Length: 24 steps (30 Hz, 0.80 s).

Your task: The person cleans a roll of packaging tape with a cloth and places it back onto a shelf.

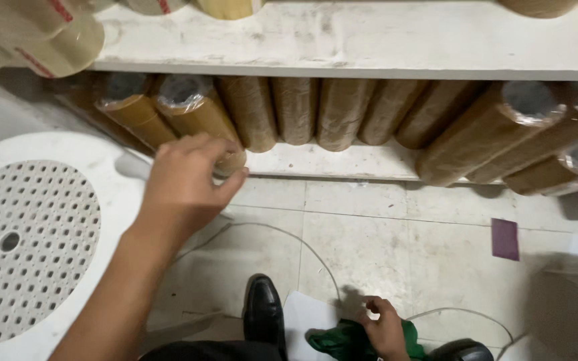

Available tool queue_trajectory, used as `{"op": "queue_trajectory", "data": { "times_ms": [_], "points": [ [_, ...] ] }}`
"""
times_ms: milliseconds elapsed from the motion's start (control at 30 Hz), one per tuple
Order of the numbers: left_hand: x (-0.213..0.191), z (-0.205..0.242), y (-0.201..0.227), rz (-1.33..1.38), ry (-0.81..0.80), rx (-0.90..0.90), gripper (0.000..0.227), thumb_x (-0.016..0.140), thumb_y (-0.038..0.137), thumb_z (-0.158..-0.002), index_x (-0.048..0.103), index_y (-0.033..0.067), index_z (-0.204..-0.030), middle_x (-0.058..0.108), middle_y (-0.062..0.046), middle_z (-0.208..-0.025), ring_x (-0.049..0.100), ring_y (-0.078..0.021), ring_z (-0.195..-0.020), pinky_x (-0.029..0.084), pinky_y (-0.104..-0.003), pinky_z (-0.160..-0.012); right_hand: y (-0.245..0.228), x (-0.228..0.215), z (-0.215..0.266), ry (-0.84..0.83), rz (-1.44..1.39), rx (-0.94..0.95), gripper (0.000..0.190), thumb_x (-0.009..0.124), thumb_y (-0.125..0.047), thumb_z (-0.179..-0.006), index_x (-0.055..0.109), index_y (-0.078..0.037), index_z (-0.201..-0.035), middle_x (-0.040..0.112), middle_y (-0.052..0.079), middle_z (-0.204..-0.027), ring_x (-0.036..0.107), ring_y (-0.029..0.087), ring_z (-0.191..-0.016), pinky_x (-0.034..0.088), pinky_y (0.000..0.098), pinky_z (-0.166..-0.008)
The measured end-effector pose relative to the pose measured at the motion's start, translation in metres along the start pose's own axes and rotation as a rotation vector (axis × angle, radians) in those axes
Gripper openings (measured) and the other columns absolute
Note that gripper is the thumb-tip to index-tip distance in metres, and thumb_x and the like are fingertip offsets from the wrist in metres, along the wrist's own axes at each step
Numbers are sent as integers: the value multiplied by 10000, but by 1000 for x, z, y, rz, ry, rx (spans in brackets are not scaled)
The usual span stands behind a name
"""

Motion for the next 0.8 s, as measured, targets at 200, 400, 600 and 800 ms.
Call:
{"op": "queue_trajectory", "data": {
  "times_ms": [200, 400, 600, 800],
  "points": [
    [36, -37, 45, 88, -21, 107, 292, 709, 365, -862, 739, 168, -1077, 711, -11, -950, 653, -284, -933, 444, -478, -817, 22, -8, 4, 33, 100, -27, 410, 811, -314, -732, 773, -257, -1136, 702, 48, -1081, 733, 205, -1019, 560, 325, -941],
    [70, -71, 103, 122, -71, 205, 358, 688, 399, -871, 726, 141, -1116, 727, -46, -1061, 659, -325, -993, 471, -511, -837, 0, -44, -10, 233, -168, -59, 428, 802, -256, -712, 781, -218, -1138, 731, 26, -1085, 722, 176, -1026, 543, 321, -967],
    [136, -116, 211, 369, -69, 424, 551, 753, 302, -849, 618, 106, -1346, 608, -128, -1363, 545, -338, -1267, 406, -529, -1031, -20, -32, 24, 161, -35, 52, 622, 820, -373, -706, 667, -235, -1293, 623, 66, -1308, 637, 254, -1201, 509, 379, -1051],
    [197, -168, 325, 260, -84, 516, 748, 698, 288, -874, 399, 116, -1539, 342, -93, -1644, 264, -280, -1534, 292, -602, -1169, 6, 48, 63, 441, 449, 17, 421, 628, -587, -762, 601, -648, -1177, 554, -204, -1335, 496, 58, -1304, 297, 518, -1130]
  ]
}}
Point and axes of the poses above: each hand's wrist, its own z-axis away from the middle knuckle, its own x-axis out of the palm, y = z × x, the point moved 2 cm from there along -z, towards the middle knuckle
